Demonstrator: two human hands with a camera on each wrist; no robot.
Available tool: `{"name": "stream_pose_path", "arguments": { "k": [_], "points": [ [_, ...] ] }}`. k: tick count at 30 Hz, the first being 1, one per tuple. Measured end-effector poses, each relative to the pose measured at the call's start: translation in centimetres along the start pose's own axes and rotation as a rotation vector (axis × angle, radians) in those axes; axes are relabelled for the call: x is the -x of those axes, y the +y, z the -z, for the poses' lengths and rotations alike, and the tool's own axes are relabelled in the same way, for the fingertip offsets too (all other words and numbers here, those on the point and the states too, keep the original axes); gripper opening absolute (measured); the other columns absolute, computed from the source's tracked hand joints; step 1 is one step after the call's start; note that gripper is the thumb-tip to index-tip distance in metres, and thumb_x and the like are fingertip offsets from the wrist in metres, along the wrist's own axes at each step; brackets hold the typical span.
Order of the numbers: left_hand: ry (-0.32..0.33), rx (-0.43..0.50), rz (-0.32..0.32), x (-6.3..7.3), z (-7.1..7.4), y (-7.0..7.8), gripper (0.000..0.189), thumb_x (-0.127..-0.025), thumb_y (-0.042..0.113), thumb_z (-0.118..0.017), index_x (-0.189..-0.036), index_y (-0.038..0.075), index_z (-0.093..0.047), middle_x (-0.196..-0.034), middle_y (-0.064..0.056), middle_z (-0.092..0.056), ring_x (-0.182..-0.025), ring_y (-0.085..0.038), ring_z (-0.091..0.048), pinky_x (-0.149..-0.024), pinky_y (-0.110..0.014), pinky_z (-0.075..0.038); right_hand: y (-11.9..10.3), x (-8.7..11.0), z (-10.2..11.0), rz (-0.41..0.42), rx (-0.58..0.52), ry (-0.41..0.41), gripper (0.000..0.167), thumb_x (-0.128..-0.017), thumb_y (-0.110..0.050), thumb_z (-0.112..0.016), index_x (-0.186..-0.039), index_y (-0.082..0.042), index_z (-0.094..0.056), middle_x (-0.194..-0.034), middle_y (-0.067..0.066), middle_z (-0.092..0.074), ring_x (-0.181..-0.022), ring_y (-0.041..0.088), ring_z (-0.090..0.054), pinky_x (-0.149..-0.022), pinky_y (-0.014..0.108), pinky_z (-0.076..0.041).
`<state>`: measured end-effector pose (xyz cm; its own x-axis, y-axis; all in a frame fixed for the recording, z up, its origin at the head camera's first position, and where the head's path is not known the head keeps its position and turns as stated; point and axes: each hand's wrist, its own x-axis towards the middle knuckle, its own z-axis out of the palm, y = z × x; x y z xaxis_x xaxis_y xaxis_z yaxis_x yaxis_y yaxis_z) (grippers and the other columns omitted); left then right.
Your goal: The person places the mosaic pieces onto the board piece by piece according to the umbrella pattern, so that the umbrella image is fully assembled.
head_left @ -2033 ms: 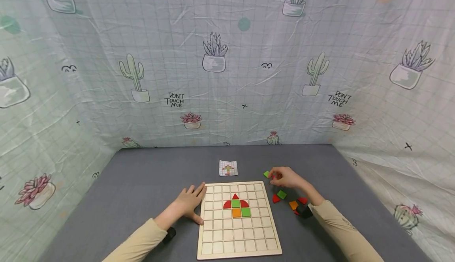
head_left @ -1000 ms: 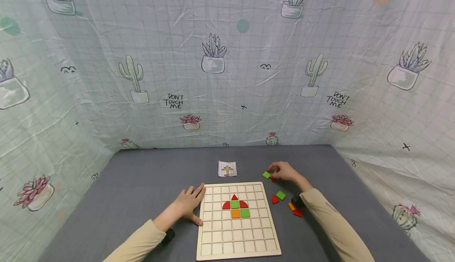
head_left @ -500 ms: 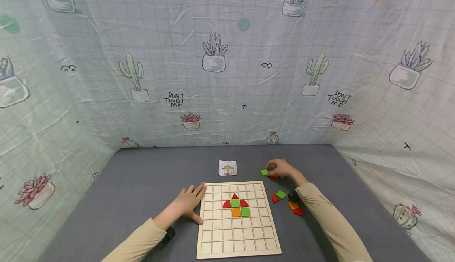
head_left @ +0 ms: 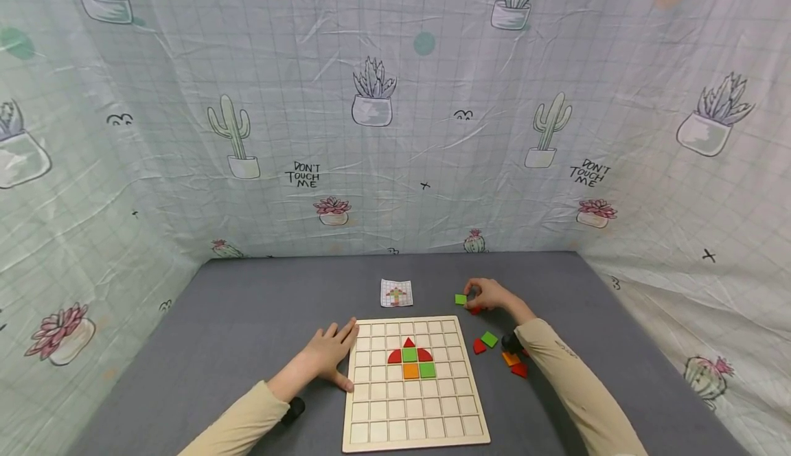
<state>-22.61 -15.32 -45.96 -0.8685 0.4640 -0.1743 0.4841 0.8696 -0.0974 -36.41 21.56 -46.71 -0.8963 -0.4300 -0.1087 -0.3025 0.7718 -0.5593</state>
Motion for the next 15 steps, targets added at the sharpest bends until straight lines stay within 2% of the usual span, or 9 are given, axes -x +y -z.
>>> {"name": "stream_pose_path", "arguments": {
  "k": [8,15],
  "points": [
    [-0.011,0.017,0.008,0.2,0.2,0.3,0.114,-0.052,0.067,-0.067,-0.140,0.004,-0.028,-0.146,-0.012,-0.026,-0.126,-0.035,-0.035,-0.094,-0.050,-0.033,0.2,0.1,-0.4,0.047,-0.013,0.030,0.021,-0.078,-0.017,-0.068,-0.093,-0.006,-0.058,-0.055,-0.001,-0.053,-0.045,0.007,-0.042,-0.047,0.024,-0.037],
    [-0.007,0.025,0.017,0.0,0.1,0.2,0.114,-0.052,0.066,-0.067,-0.140,0.005,-0.028,-0.146,-0.011,-0.026,-0.126,-0.036,-0.034,-0.094,-0.051,-0.033,-2.0,1.5,-0.4,0.182,-0.037,0.026,0.022,-0.079,-0.017,-0.067,-0.095,-0.004,-0.058,-0.060,0.006,-0.057,-0.047,0.008,-0.045,-0.048,0.024,-0.036]
  ]
}}
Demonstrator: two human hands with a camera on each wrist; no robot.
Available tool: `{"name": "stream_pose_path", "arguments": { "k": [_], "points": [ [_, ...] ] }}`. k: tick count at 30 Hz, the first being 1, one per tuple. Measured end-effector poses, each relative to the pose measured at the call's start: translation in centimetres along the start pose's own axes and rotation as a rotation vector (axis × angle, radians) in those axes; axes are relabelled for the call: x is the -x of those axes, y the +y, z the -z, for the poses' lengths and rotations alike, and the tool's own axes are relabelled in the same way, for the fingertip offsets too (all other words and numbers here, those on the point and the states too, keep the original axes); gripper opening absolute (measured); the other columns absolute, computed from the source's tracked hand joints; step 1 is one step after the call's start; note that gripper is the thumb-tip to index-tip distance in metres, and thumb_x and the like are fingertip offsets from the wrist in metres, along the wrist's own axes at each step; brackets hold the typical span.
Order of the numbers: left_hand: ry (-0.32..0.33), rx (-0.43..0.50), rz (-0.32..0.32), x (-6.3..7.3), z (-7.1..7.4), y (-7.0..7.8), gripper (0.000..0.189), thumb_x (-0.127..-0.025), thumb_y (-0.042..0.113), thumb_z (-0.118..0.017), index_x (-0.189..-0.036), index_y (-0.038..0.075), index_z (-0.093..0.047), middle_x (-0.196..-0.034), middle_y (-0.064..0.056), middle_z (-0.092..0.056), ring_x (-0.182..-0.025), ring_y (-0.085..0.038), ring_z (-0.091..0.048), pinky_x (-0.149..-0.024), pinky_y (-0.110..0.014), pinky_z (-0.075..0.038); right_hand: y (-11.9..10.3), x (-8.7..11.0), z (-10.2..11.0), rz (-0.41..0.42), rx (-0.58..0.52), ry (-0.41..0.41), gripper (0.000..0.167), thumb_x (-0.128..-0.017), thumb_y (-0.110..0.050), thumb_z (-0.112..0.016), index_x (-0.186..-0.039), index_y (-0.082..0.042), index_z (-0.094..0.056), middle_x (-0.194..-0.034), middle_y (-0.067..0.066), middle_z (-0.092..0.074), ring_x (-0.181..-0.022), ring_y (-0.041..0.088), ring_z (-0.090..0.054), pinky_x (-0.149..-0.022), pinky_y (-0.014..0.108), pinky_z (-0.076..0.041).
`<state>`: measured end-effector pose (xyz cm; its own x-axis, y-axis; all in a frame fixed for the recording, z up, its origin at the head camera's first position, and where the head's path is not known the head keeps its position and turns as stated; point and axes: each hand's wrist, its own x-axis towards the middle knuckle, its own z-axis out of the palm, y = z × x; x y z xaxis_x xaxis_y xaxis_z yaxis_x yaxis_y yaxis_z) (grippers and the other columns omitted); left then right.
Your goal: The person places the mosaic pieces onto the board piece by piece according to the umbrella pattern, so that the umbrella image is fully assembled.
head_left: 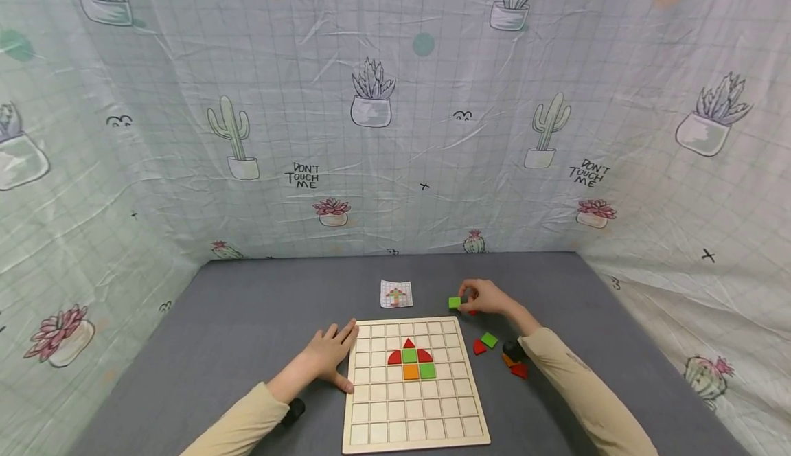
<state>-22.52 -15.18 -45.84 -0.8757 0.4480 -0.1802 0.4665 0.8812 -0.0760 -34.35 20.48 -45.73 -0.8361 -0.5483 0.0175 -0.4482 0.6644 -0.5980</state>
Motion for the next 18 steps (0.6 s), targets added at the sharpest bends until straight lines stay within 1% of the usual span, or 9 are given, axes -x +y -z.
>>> {"name": "stream_pose_path", "arguments": {
  "k": [4,7,11,18],
  "points": [
    [-0.007,-0.007,0.008,-0.1,0.0,-0.1,0.113,-0.053,0.066,-0.067,-0.140,0.005,-0.028,-0.147,-0.011,-0.025,-0.127,-0.035,-0.034,-0.095,-0.052,-0.032,-1.7,1.0,-0.7,0.080,-0.020,-0.022,0.022,-0.080,-0.018,-0.066,-0.096,-0.005,-0.058,-0.062,0.004,-0.056,-0.049,0.006,-0.045,-0.049,0.022,-0.038],
    [-0.009,-0.001,0.005,-0.1,0.1,0.0,0.114,-0.053,0.066,-0.067,-0.140,0.005,-0.027,-0.147,-0.011,-0.025,-0.127,-0.036,-0.033,-0.095,-0.052,-0.032,-2.8,1.6,-1.6,0.131,-0.016,-0.026,0.020,-0.080,-0.018,-0.065,-0.095,-0.006,-0.057,-0.063,0.001,-0.055,-0.050,0.002,-0.044,-0.050,0.021,-0.038],
    [-0.007,0.008,0.000,0.0,0.0,0.0,0.114,-0.052,0.066,-0.068,-0.140,0.005,-0.028,-0.147,-0.012,-0.025,-0.127,-0.036,-0.033,-0.095,-0.052,-0.032,-4.3,2.3,-2.8,0.196,-0.019,-0.041,0.020,-0.080,-0.017,-0.066,-0.094,-0.006,-0.057,-0.064,0.000,-0.055,-0.052,0.000,-0.045,-0.052,0.020,-0.041],
    [-0.005,0.006,0.000,0.0,0.0,0.1,0.114,-0.052,0.066,-0.068,-0.140,0.004,-0.028,-0.147,-0.012,-0.025,-0.126,-0.036,-0.034,-0.094,-0.052,-0.033,-7.0,3.3,-4.4,0.238,-0.048,-0.101,0.018,-0.079,-0.016,-0.066,-0.093,-0.009,-0.057,-0.067,0.000,-0.056,-0.055,0.000,-0.048,-0.056,0.019,-0.044]
  ]
}}
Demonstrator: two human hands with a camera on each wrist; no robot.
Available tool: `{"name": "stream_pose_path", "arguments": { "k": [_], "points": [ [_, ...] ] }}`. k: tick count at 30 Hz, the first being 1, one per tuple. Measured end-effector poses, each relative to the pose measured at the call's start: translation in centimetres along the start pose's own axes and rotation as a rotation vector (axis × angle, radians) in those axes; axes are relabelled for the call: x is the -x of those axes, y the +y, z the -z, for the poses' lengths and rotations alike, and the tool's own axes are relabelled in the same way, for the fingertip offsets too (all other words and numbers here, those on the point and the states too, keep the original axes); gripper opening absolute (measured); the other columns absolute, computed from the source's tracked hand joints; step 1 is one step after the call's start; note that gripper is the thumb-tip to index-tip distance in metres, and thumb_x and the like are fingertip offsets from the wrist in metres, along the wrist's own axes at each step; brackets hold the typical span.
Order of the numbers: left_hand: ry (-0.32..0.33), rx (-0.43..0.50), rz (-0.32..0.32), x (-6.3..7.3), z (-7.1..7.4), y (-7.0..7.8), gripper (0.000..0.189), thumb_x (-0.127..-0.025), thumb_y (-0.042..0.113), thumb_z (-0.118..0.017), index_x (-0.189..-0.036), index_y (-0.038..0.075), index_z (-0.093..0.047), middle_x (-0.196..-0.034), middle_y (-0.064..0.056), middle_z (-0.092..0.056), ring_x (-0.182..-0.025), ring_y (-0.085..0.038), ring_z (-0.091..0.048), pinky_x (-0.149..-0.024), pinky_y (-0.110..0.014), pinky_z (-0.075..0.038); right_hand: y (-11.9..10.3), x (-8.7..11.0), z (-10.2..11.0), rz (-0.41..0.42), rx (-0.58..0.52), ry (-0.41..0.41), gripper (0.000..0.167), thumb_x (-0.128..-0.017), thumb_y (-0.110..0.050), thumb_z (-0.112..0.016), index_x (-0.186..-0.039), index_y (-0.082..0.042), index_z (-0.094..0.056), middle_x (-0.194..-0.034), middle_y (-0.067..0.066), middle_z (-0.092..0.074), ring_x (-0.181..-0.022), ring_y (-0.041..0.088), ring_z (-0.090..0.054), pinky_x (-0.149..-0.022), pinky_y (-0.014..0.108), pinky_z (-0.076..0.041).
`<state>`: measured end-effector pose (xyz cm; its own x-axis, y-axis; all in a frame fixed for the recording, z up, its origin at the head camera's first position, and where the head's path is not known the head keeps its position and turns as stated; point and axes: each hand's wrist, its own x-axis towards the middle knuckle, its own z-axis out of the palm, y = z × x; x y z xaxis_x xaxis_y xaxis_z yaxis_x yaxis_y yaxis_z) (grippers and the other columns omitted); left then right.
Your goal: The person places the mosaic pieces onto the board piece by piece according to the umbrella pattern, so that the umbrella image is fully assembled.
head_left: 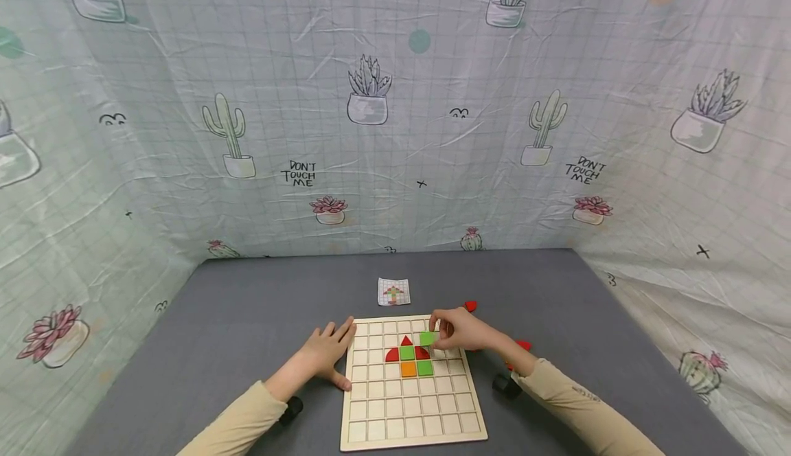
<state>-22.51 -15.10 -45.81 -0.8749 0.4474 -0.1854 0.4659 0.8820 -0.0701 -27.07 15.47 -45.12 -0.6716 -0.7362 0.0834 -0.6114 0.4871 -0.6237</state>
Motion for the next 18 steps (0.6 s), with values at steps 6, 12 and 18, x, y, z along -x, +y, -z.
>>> {"name": "stream_pose_path", "arguments": {
  "k": [6,12,18],
  "points": [
    [0.009,0.002,0.005,0.1,0.1,0.0,0.114,-0.051,0.065,-0.068,-0.139,0.004,-0.030,-0.146,-0.012,-0.027,-0.125,-0.036,-0.034,-0.094,-0.051,-0.033,-2.0,-0.3,-1.2,0.023,-0.010,-0.059,0.017,-0.078,-0.016,-0.067,-0.090,-0.009,-0.057,-0.066,0.001,-0.055,-0.054,-0.001,-0.045,-0.054,0.016,-0.041],
    [0.002,-0.002,0.001,0.1,0.1,0.0,0.114,-0.052,0.066,-0.067,-0.140,0.005,-0.029,-0.146,-0.011,-0.026,-0.126,-0.035,-0.034,-0.094,-0.051,-0.033,-3.2,-0.9,-2.6,0.015,0.004,-0.084,0.017,-0.077,-0.015,-0.068,-0.089,-0.009,-0.057,-0.063,-0.002,-0.055,-0.053,-0.003,-0.045,-0.055,0.015,-0.041],
    [-0.009,-0.022,0.003,-0.4,-0.3,-0.1,0.114,-0.052,0.068,-0.066,-0.140,0.005,-0.027,-0.147,-0.011,-0.025,-0.126,-0.035,-0.034,-0.094,-0.051,-0.033,-4.7,-1.4,-3.8,0.006,0.057,-0.068,0.019,-0.074,-0.016,-0.071,-0.085,-0.009,-0.057,-0.061,-0.003,-0.057,-0.052,-0.005,-0.044,-0.054,0.013,-0.038]
  ]
}}
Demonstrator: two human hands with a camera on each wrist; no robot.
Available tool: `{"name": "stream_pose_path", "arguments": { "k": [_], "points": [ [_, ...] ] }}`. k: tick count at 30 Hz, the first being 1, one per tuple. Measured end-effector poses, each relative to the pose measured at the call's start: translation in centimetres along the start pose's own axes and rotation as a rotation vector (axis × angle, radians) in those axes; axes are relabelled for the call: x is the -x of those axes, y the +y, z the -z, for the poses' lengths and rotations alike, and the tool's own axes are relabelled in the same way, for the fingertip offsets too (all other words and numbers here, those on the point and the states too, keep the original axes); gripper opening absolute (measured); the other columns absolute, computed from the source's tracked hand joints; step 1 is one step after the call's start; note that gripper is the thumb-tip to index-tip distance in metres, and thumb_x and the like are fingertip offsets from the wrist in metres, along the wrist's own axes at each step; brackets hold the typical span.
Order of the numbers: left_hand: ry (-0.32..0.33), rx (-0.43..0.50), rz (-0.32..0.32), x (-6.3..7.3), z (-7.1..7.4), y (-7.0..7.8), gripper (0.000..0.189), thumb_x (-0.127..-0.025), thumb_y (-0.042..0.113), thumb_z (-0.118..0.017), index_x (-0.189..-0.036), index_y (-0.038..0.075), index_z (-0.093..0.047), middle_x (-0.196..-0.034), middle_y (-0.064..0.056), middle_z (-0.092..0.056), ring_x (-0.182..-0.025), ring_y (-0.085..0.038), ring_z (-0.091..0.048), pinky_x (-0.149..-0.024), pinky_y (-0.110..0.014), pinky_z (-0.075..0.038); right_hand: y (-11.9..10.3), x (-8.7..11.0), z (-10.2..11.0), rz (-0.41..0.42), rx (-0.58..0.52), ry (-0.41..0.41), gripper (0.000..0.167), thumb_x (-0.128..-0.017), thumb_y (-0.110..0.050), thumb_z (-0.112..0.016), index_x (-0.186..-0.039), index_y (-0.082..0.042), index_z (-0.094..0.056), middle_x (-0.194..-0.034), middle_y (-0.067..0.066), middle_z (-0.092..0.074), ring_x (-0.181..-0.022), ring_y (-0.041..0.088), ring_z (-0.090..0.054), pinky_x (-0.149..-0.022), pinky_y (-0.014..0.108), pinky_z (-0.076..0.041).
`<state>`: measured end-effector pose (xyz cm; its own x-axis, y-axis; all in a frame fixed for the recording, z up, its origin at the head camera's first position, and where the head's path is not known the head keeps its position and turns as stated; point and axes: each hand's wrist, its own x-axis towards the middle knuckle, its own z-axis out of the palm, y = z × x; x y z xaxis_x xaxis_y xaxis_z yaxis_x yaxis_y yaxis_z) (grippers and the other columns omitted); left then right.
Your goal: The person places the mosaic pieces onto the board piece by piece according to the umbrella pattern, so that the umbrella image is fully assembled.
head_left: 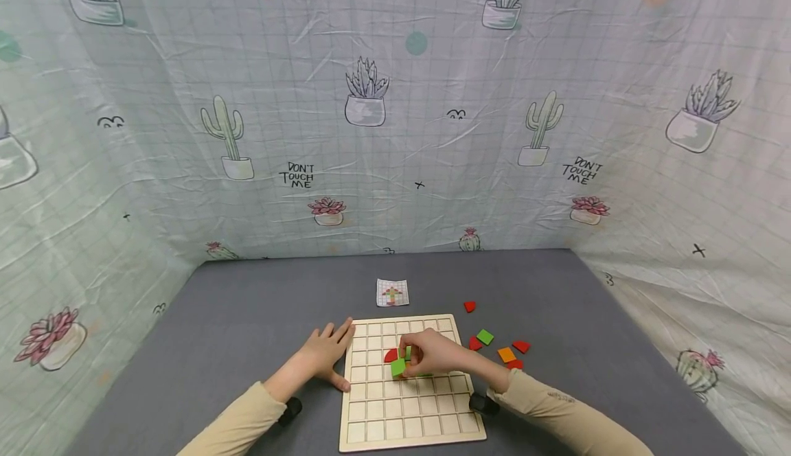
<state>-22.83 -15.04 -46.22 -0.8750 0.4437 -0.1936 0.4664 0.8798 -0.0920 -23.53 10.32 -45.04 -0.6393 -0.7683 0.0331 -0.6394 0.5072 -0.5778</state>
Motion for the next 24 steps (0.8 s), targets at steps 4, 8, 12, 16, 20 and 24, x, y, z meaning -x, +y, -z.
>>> {"name": "stream_pose_path", "arguments": {
  "k": [4,8,12,16,20,24],
  "points": [
    [0.006,-0.001,0.001,-0.1,-0.2,-0.1,0.115,-0.052,0.068,-0.065,-0.140,0.005,-0.028,-0.147,-0.011,-0.025,-0.126,-0.035,-0.034,-0.094,-0.051,-0.033,-0.4,-0.4,-0.7,-0.026,0.058,0.012,0.021,-0.072,-0.018,-0.072,-0.082,-0.009,-0.057,-0.057,-0.007,-0.053,-0.050,-0.005,-0.042,-0.051,0.013,-0.036],
    [0.005,0.002,0.001,0.0,-0.1,-0.1,0.114,-0.052,0.068,-0.066,-0.140,0.005,-0.028,-0.147,-0.011,-0.025,-0.126,-0.035,-0.034,-0.094,-0.051,-0.033,-0.4,-0.8,-1.2,-0.056,0.078,0.009,0.021,-0.071,-0.017,-0.073,-0.082,-0.010,-0.056,-0.056,-0.010,-0.050,-0.049,-0.004,-0.041,-0.050,0.013,-0.035],
    [0.007,0.004,-0.005,0.1,0.1,0.0,0.113,-0.053,0.066,-0.067,-0.139,0.004,-0.028,-0.146,-0.012,-0.026,-0.126,-0.036,-0.034,-0.094,-0.052,-0.033,-0.2,-1.0,-1.7,-0.077,0.088,0.015,0.022,-0.070,-0.017,-0.073,-0.081,-0.010,-0.056,-0.055,-0.010,-0.050,-0.049,-0.005,-0.041,-0.049,0.013,-0.035],
    [0.004,0.003,-0.008,0.1,0.2,0.0,0.113,-0.054,0.066,-0.067,-0.139,0.004,-0.028,-0.146,-0.013,-0.026,-0.126,-0.036,-0.034,-0.094,-0.052,-0.033,-0.2,-1.2,-2.0,-0.086,0.101,0.027,0.022,-0.070,-0.018,-0.073,-0.081,-0.011,-0.056,-0.054,-0.010,-0.050,-0.048,-0.004,-0.041,-0.049,0.013,-0.034],
    [-0.002,0.013,-0.005,0.2,0.2,0.0,0.113,-0.054,0.066,-0.067,-0.140,0.004,-0.027,-0.147,-0.013,-0.025,-0.126,-0.036,-0.034,-0.094,-0.053,-0.033,-0.3,-1.4,-2.1,-0.089,0.111,0.023,0.022,-0.071,-0.019,-0.073,-0.083,-0.012,-0.056,-0.055,-0.010,-0.052,-0.048,-0.004,-0.042,-0.049,0.014,-0.035],
    [0.007,0.008,-0.002,0.2,0.1,0.0,0.113,-0.053,0.067,-0.067,-0.140,0.004,-0.028,-0.146,-0.012,-0.026,-0.126,-0.035,-0.034,-0.094,-0.052,-0.033,-0.3,-1.5,-2.1,-0.101,0.110,0.018,0.023,-0.071,-0.019,-0.073,-0.084,-0.012,-0.056,-0.056,-0.009,-0.053,-0.048,-0.004,-0.042,-0.050,0.014,-0.035]
  ]
}}
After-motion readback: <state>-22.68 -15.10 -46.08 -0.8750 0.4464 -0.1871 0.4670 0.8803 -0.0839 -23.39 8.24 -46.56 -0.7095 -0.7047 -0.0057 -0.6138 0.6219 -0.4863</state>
